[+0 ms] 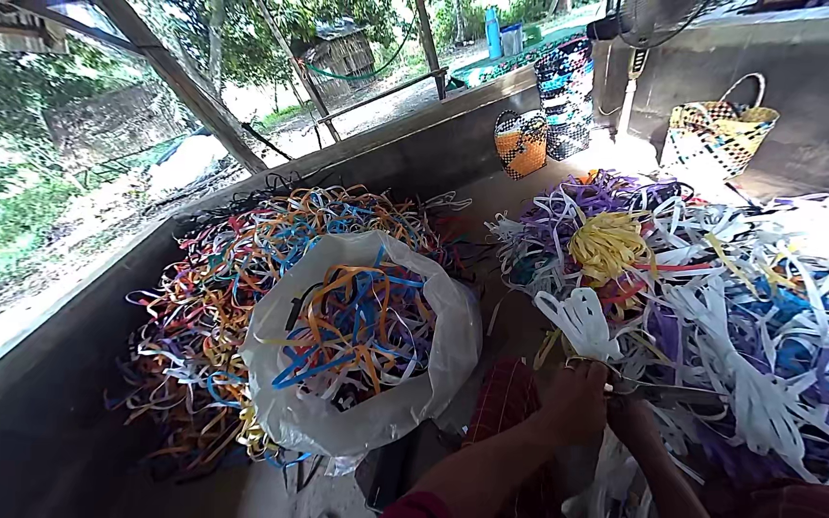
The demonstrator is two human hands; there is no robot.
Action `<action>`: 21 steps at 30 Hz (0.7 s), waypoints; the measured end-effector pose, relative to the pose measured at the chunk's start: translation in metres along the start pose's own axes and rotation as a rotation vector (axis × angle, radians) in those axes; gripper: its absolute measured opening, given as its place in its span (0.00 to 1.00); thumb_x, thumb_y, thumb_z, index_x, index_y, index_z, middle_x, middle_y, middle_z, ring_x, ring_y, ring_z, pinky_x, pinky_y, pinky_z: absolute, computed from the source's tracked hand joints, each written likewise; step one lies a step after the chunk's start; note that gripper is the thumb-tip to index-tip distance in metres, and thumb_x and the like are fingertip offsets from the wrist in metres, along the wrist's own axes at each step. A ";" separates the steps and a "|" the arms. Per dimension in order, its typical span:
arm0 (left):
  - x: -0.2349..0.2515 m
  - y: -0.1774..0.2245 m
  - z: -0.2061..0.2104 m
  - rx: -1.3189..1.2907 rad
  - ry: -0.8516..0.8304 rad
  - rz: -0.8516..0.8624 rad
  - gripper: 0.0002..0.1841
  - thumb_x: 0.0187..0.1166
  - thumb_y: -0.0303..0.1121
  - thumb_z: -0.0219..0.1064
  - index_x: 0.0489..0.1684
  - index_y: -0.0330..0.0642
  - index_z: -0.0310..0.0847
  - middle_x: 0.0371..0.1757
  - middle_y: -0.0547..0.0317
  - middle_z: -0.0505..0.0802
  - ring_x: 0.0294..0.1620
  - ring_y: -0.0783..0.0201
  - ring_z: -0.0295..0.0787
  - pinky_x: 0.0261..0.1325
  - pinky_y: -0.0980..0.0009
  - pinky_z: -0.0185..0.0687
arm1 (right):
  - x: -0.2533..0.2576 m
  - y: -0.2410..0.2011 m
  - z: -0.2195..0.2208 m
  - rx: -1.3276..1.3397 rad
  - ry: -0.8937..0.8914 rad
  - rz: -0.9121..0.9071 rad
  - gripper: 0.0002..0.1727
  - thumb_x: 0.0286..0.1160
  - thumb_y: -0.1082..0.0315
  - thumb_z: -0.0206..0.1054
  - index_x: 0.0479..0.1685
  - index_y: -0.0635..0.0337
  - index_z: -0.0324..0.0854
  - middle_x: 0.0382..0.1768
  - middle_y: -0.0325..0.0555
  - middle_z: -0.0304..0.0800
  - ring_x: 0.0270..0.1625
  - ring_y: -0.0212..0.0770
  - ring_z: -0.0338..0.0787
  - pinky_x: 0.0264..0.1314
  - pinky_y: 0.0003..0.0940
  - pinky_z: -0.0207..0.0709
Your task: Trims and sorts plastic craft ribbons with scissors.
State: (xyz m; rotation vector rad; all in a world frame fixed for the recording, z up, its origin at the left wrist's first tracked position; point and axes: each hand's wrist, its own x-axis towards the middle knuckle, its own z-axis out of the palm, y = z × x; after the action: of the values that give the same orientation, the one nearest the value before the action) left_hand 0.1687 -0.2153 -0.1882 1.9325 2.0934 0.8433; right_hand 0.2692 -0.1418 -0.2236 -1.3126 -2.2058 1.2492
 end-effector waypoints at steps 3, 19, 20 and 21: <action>0.006 -0.005 -0.012 -0.087 -0.006 -0.048 0.18 0.74 0.22 0.68 0.61 0.22 0.78 0.58 0.27 0.88 0.61 0.32 0.88 0.65 0.40 0.81 | 0.005 0.014 -0.001 0.462 0.057 -0.165 0.10 0.72 0.79 0.65 0.49 0.76 0.81 0.37 0.52 0.86 0.41 0.38 0.85 0.50 0.39 0.79; 0.001 0.006 -0.023 -0.190 -0.106 0.004 0.19 0.77 0.23 0.67 0.64 0.19 0.76 0.58 0.27 0.88 0.62 0.35 0.88 0.68 0.45 0.81 | -0.019 -0.016 -0.003 -0.035 0.247 -0.038 0.21 0.77 0.77 0.66 0.68 0.80 0.77 0.62 0.81 0.83 0.66 0.78 0.84 0.69 0.73 0.70; 0.004 0.010 -0.027 -0.197 -0.125 -0.009 0.20 0.78 0.24 0.67 0.65 0.20 0.75 0.59 0.27 0.88 0.63 0.36 0.87 0.69 0.45 0.80 | -0.018 -0.019 -0.004 -0.076 0.259 -0.001 0.21 0.77 0.75 0.68 0.66 0.80 0.78 0.60 0.80 0.84 0.64 0.77 0.85 0.67 0.72 0.72; 0.006 0.012 -0.029 -0.196 -0.124 -0.003 0.20 0.77 0.24 0.67 0.64 0.21 0.76 0.59 0.28 0.88 0.63 0.37 0.87 0.69 0.46 0.80 | -0.017 -0.019 -0.002 -0.069 0.279 0.005 0.20 0.77 0.74 0.69 0.63 0.81 0.78 0.58 0.81 0.84 0.62 0.77 0.86 0.65 0.72 0.73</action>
State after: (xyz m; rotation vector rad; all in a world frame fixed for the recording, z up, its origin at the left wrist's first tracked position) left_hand 0.1638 -0.2175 -0.1566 1.8305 1.8677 0.8690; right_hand 0.2691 -0.1590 -0.2043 -1.4232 -2.0640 0.9335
